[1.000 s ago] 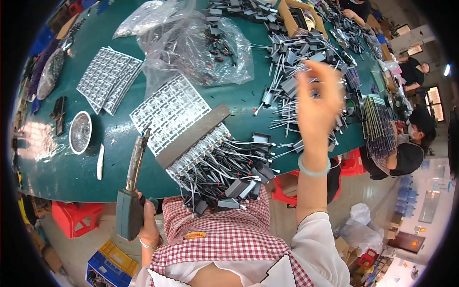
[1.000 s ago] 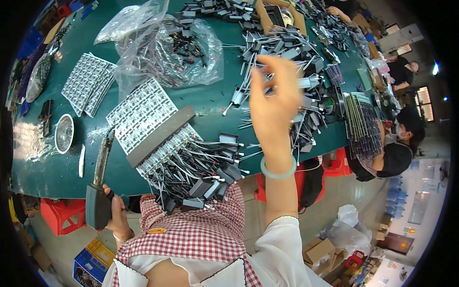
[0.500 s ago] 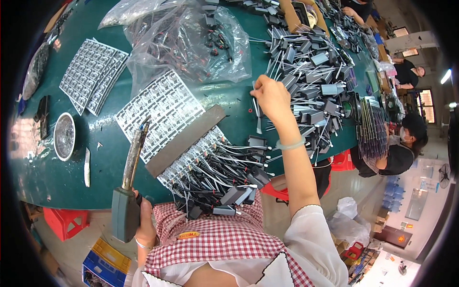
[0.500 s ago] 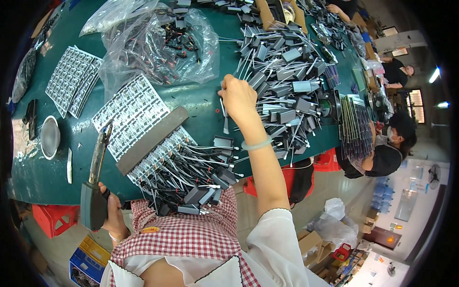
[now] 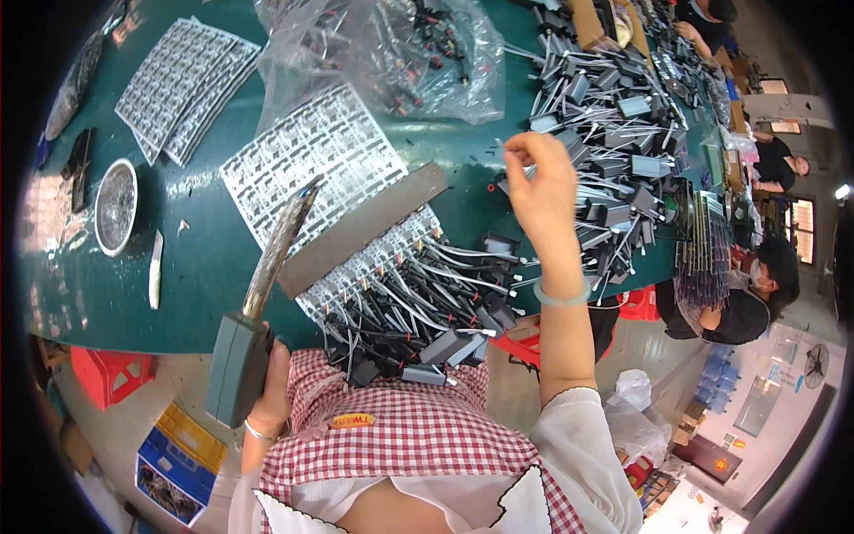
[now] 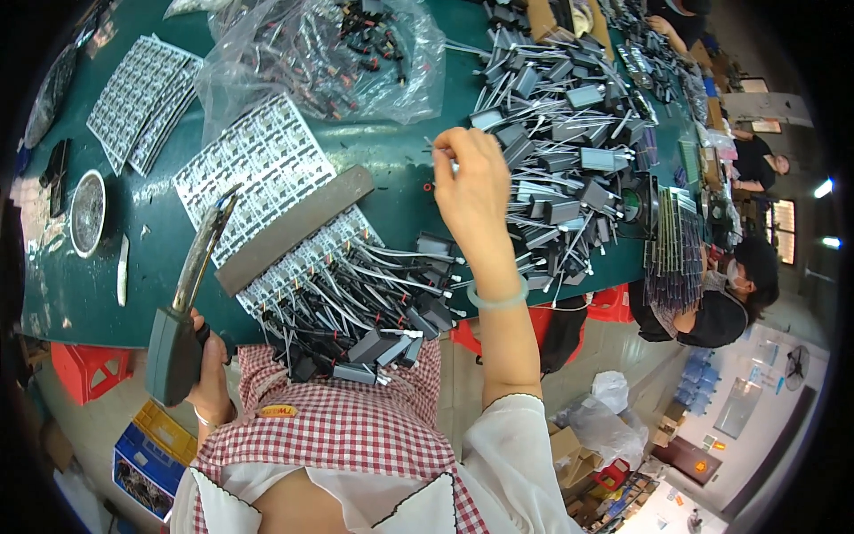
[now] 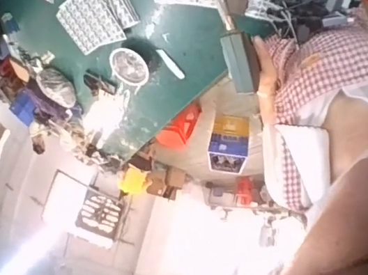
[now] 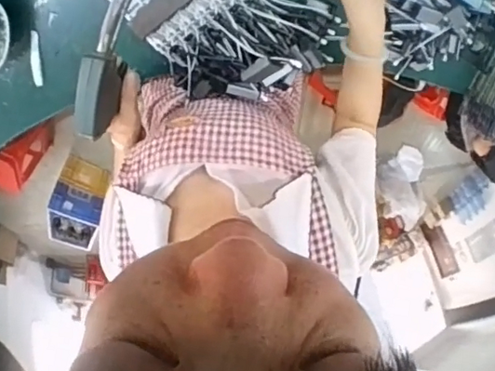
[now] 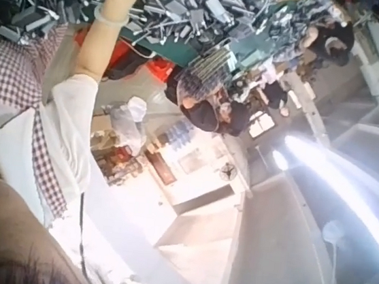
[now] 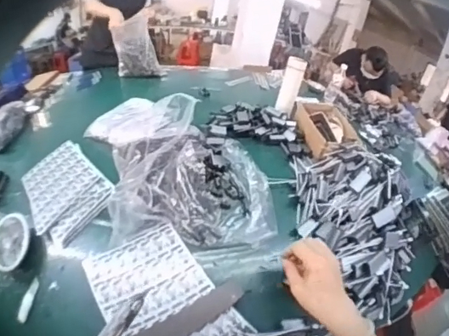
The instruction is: The person attaches connectors to wires by hand and solders the wires to a circuit board using a soldering iron.
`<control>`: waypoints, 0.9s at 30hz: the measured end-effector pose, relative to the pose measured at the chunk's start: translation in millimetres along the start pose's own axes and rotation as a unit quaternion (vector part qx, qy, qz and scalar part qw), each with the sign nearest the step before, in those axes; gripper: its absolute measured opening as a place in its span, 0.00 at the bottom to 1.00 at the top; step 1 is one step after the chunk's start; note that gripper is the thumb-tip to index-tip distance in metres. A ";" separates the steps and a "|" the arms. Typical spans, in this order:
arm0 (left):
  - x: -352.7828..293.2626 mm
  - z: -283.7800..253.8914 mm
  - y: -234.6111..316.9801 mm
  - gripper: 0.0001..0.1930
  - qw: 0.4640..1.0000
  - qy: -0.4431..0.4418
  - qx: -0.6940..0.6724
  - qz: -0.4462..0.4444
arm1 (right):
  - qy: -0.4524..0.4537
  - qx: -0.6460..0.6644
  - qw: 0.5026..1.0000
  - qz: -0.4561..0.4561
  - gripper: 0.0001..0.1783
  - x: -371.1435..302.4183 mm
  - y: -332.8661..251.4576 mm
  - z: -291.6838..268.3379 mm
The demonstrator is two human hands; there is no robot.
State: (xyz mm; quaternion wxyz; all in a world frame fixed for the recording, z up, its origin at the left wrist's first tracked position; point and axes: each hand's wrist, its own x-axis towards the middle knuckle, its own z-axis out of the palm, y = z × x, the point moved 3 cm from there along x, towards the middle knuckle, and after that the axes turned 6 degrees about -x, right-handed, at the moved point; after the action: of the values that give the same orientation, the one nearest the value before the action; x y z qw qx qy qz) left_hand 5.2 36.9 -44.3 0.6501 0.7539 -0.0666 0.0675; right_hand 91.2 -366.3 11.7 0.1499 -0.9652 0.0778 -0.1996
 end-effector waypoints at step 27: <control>29.3 50.6 58.0 0.12 0.972 -0.204 0.112 0.024 | -0.030 0.096 0.989 -0.108 0.14 -82.5 -77.7 -1.8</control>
State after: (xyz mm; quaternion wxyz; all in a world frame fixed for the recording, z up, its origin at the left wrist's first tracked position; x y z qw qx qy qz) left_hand 23.9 -22.0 10.2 0.5323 0.8180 -0.2082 -0.0653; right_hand 22.6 -276.2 8.4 0.2215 -0.9547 -0.0513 -0.1922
